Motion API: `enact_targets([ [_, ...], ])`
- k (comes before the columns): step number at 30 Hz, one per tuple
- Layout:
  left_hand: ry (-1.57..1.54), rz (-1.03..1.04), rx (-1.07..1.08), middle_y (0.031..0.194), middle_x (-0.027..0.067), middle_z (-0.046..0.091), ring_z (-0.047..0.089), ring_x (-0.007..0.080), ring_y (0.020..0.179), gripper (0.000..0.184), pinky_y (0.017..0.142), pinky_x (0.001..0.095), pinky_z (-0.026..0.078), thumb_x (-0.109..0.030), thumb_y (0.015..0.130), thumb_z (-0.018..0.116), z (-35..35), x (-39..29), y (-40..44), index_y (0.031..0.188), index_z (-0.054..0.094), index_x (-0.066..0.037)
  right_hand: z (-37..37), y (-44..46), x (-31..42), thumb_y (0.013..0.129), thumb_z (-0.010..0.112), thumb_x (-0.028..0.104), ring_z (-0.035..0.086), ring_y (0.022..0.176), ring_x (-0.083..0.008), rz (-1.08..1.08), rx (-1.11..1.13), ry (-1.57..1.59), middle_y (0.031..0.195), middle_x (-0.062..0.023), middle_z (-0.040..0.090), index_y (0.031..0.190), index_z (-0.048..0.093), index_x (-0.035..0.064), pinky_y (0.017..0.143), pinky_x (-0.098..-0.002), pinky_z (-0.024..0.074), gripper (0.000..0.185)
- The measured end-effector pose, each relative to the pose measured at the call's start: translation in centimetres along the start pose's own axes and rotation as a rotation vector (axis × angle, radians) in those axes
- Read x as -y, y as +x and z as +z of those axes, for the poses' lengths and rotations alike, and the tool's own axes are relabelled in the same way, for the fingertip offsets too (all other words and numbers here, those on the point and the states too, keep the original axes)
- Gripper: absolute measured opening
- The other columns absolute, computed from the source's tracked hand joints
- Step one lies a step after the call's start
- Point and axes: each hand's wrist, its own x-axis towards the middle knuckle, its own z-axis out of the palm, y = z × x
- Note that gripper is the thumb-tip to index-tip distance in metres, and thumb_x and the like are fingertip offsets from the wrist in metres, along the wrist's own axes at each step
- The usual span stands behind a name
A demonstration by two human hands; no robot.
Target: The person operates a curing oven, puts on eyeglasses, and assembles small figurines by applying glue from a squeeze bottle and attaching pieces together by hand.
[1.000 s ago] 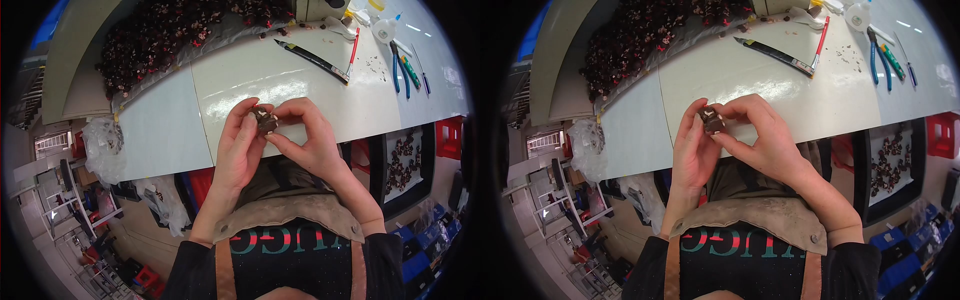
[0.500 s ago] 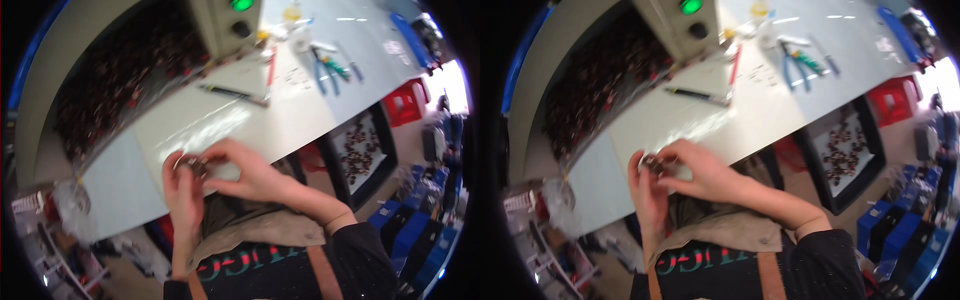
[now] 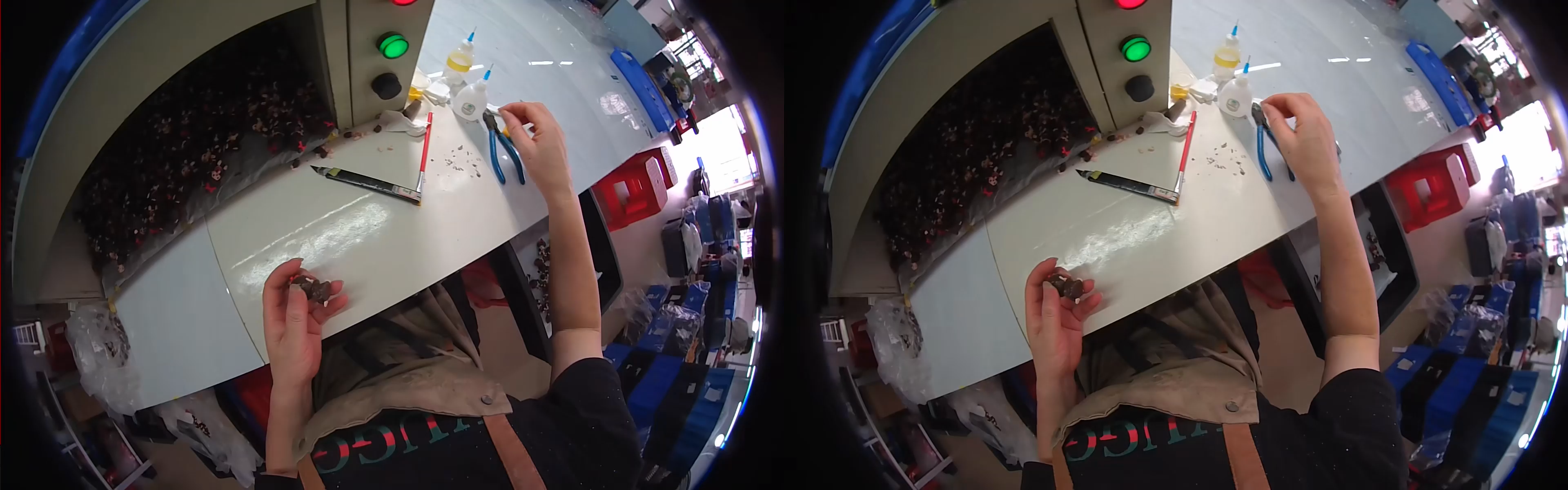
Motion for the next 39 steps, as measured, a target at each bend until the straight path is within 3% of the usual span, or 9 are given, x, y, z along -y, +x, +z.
enact_targets([
  [4,0.025,0.013,0.017,0.108,0.0064,0.051,0.061,0.0214,0.098,0.030,0.087,0.0399,0.053,-0.014,0.101,0.041,-0.3,0.7,0.4,0.130,0.043,-0.006,1.7,0.1,2.1,0.086,0.063,0.011,0.063,0.080,-0.0234,-0.104,0.182,-0.012,0.094,-0.0118,0.062,0.096,0.066,0.0028,0.070,-0.0311,0.0489,0.013],
  [7,0.111,0.073,0.127,0.095,0.0040,0.052,0.057,0.0155,0.093,0.036,0.085,0.0308,0.047,-0.019,0.100,0.047,0.0,1.2,0.3,0.133,0.042,-0.006,5.6,0.4,3.7,0.084,0.063,0.005,0.062,0.078,-0.0203,-0.270,0.185,0.018,0.097,-0.0083,0.064,0.103,0.064,0.0059,0.065,-0.0322,0.0506,0.019],
  [11,-0.030,0.031,0.103,0.104,0.0031,0.051,0.056,0.0084,0.092,0.042,0.083,0.0243,0.047,-0.016,0.098,0.050,0.6,1.7,0.4,0.137,0.040,-0.006,8.7,0.8,2.7,0.089,0.056,0.006,0.055,0.066,-0.0134,0.052,0.326,0.090,0.089,-0.0070,0.061,0.123,0.053,0.0096,0.057,-0.0297,0.0475,0.034],
  [16,-0.061,0.037,0.142,0.100,0.0035,0.054,0.055,0.0085,0.090,0.043,0.081,0.0254,0.046,-0.020,0.099,0.050,0.0,0.1,0.5,0.138,0.039,-0.006,7.9,1.7,3.0,0.095,0.053,0.010,0.059,0.084,-0.0114,-0.209,0.371,-0.023,0.101,-0.0056,0.062,0.124,0.054,0.0066,0.071,-0.0240,0.0472,0.030],
  [21,-0.098,0.039,0.105,0.099,0.0025,0.052,0.055,0.0098,0.086,0.042,0.078,0.0239,0.046,-0.020,0.098,0.051,-0.4,1.5,1.2,0.136,0.041,-0.005,5.6,-4.4,12.3,0.088,0.059,0.001,0.057,0.085,-0.0133,-0.333,0.358,0.285,0.101,-0.0059,0.062,0.110,0.059,0.0004,0.080,-0.0257,0.0454,0.021],
  [25,-0.033,-0.011,0.040,0.108,0.0064,0.047,0.057,0.0151,0.099,0.041,0.088,0.0274,0.049,-0.014,0.099,0.047,0.4,0.3,1.0,0.137,0.040,-0.003,4.8,-6.1,15.5,0.081,0.061,-0.002,0.054,0.076,-0.0119,-0.272,0.492,0.479,0.088,-0.0051,0.060,0.099,0.062,0.0003,0.070,-0.0235,0.0446,0.018],
  [29,-0.033,0.017,0.061,0.112,0.0032,0.054,0.054,0.0115,0.101,0.042,0.094,0.0346,0.048,-0.015,0.100,0.046,1.1,-0.4,1.3,0.139,0.039,-0.005,4.5,-6.3,15.2,0.082,0.064,0.003,0.049,0.070,-0.0101,-0.153,0.640,0.603,0.083,-0.0028,0.057,0.098,0.063,0.0018,0.065,-0.0236,0.0434,0.016],
  [35,0.060,-0.011,0.009,0.100,-0.0001,0.047,0.048,0.0068,0.086,0.042,0.079,0.0219,0.044,-0.020,0.097,0.054,0.4,0.0,0.6,0.136,0.046,-0.009,5.7,-8.3,15.4,0.079,0.064,0.004,0.047,0.070,-0.0114,-0.135,0.854,0.499,0.079,-0.0031,0.054,0.098,0.064,0.0042,0.066,-0.0238,0.0420,0.019],
  [39,0.083,-0.022,0.026,0.097,-0.0010,0.048,0.048,0.0061,0.085,0.040,0.077,0.0220,0.044,-0.019,0.097,0.053,0.7,-0.6,0.5,0.135,0.047,-0.007,6.3,-8.5,14.4,0.074,0.069,0.004,0.053,0.070,-0.0212,-0.624,0.571,0.379,0.076,-0.0046,0.055,0.095,0.066,0.0077,0.065,-0.0317,0.0441,0.022],
])
